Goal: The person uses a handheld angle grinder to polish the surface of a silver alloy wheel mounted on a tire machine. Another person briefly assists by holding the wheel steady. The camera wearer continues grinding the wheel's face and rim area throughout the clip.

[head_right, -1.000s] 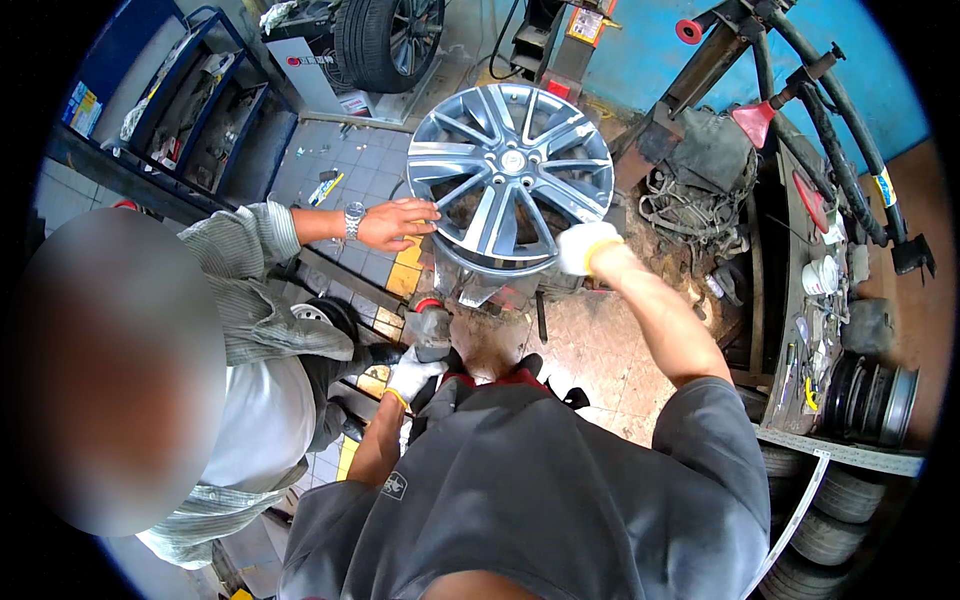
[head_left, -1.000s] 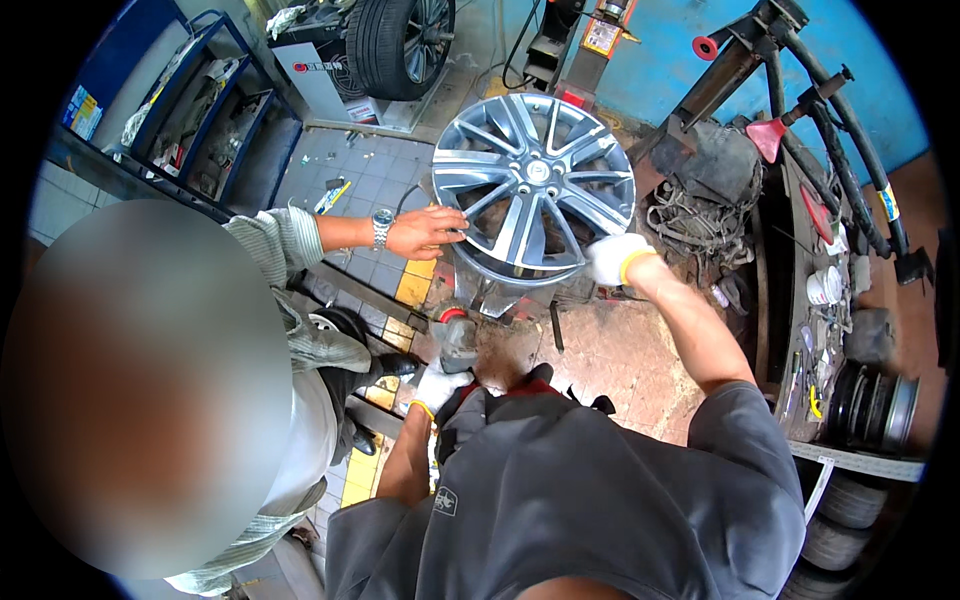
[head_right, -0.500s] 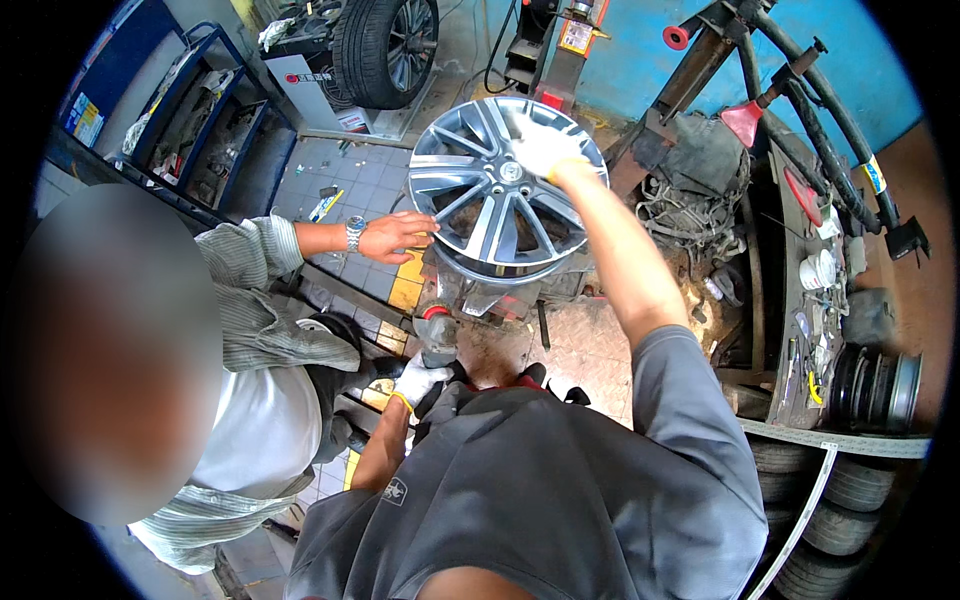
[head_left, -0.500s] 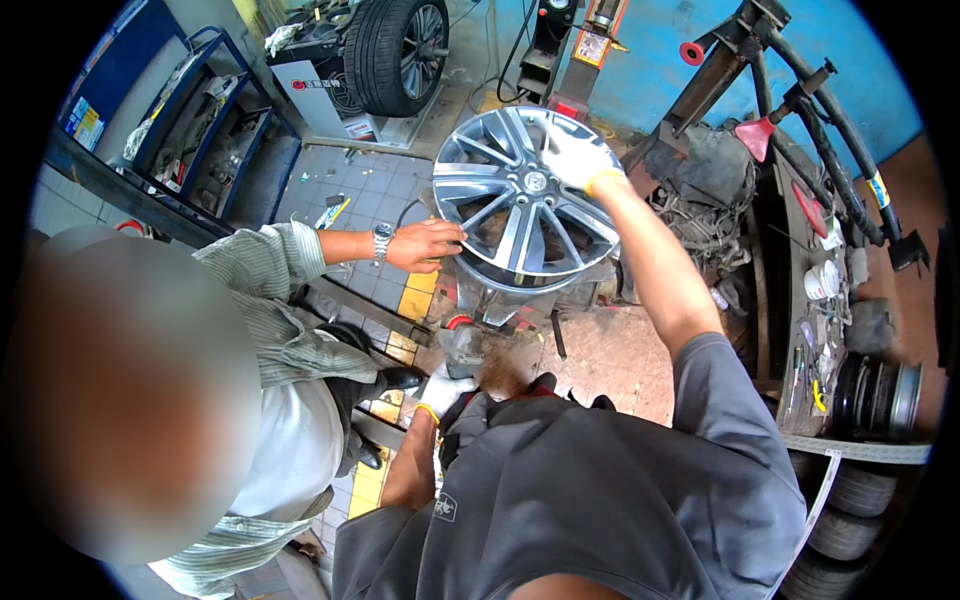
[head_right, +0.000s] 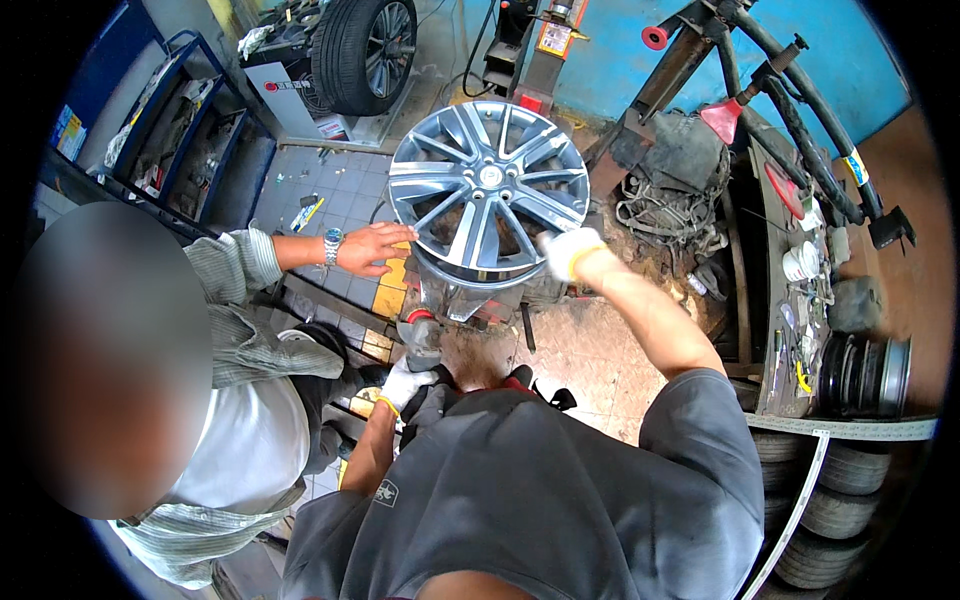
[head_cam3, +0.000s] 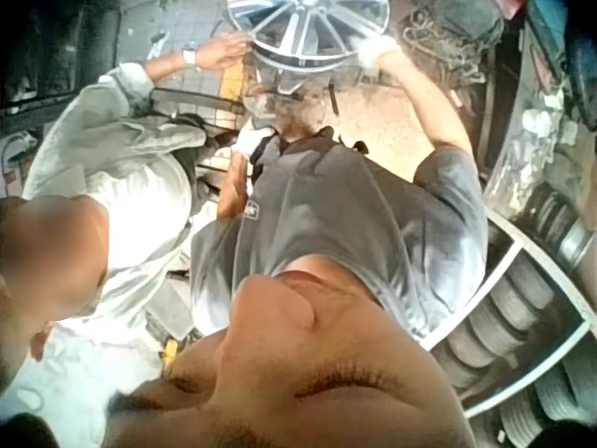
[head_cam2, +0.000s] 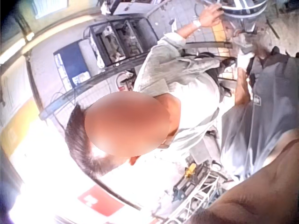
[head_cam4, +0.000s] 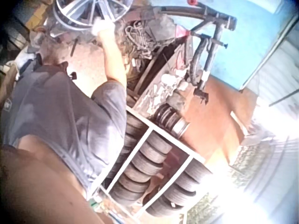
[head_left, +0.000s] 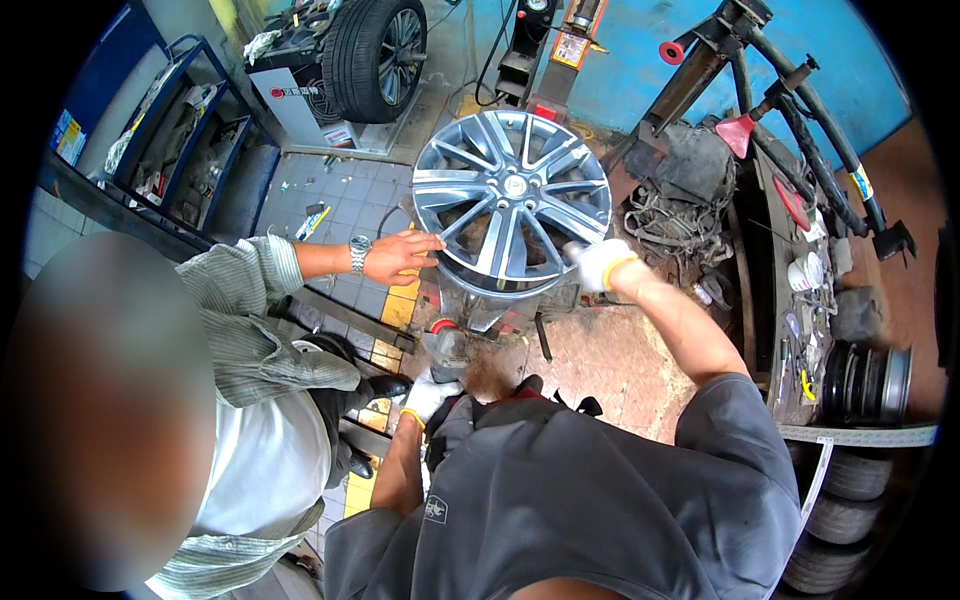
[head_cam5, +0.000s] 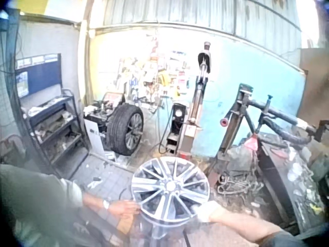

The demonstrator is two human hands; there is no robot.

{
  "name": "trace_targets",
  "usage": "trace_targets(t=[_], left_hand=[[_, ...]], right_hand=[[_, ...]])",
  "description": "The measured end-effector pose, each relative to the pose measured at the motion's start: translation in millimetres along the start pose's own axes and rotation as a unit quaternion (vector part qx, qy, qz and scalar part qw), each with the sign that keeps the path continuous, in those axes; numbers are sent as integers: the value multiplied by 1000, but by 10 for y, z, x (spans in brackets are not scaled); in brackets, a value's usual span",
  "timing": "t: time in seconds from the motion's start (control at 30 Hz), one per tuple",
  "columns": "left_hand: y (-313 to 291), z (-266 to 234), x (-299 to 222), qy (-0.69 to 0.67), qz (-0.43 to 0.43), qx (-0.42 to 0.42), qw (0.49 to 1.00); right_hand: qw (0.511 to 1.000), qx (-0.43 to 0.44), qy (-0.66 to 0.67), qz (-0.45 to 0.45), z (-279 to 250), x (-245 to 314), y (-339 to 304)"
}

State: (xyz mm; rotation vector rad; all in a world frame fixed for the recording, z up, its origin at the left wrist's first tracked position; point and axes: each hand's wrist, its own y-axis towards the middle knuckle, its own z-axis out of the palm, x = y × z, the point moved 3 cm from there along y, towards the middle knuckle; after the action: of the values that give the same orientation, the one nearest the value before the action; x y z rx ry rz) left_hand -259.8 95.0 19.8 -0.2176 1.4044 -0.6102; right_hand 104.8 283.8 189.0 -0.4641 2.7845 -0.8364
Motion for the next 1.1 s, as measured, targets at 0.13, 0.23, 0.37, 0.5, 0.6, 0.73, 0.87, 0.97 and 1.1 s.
trace_targets(t=[0.13, 0.23, 0.37, 0.5, 0.6, 0.73, 0.87, 0.97, 1.1], left_hand=[[1, -23, 53, 23, -5, -6, 1000], [45, -35, 125, 47, -27, -8, 999], [-61, -2, 32, 46, -29, -12, 998], [-120, 73, -169, 58, -44, -5, 997], [-47, -7, -34, 65, -33, 0, 997], [56, -109, 134, 61, -18, 10, 998], [37, -185, 133, 68, -38, 4, 997], [77, -204, 164, 55, -64, 11, 996], [-43, -177, 25, 60, -45, 7, 997]], right_hand=[[983, -76, 23, -165, -325, 951, -50], [966, -161, 66, -192, -747, 1329, 262], [953, -236, 133, -135, -1632, 1296, 551], [960, -238, 140, 38, -1824, 358, 793], [962, -200, 94, 161, -1553, -424, 496], [993, -24, -24, 115, -588, -619, 151], [983, 51, 6, -177, -529, 977, 2], [966, -105, 139, -189, -990, 1433, 251], [972, -207, 108, 29, -1471, 735, 493]])
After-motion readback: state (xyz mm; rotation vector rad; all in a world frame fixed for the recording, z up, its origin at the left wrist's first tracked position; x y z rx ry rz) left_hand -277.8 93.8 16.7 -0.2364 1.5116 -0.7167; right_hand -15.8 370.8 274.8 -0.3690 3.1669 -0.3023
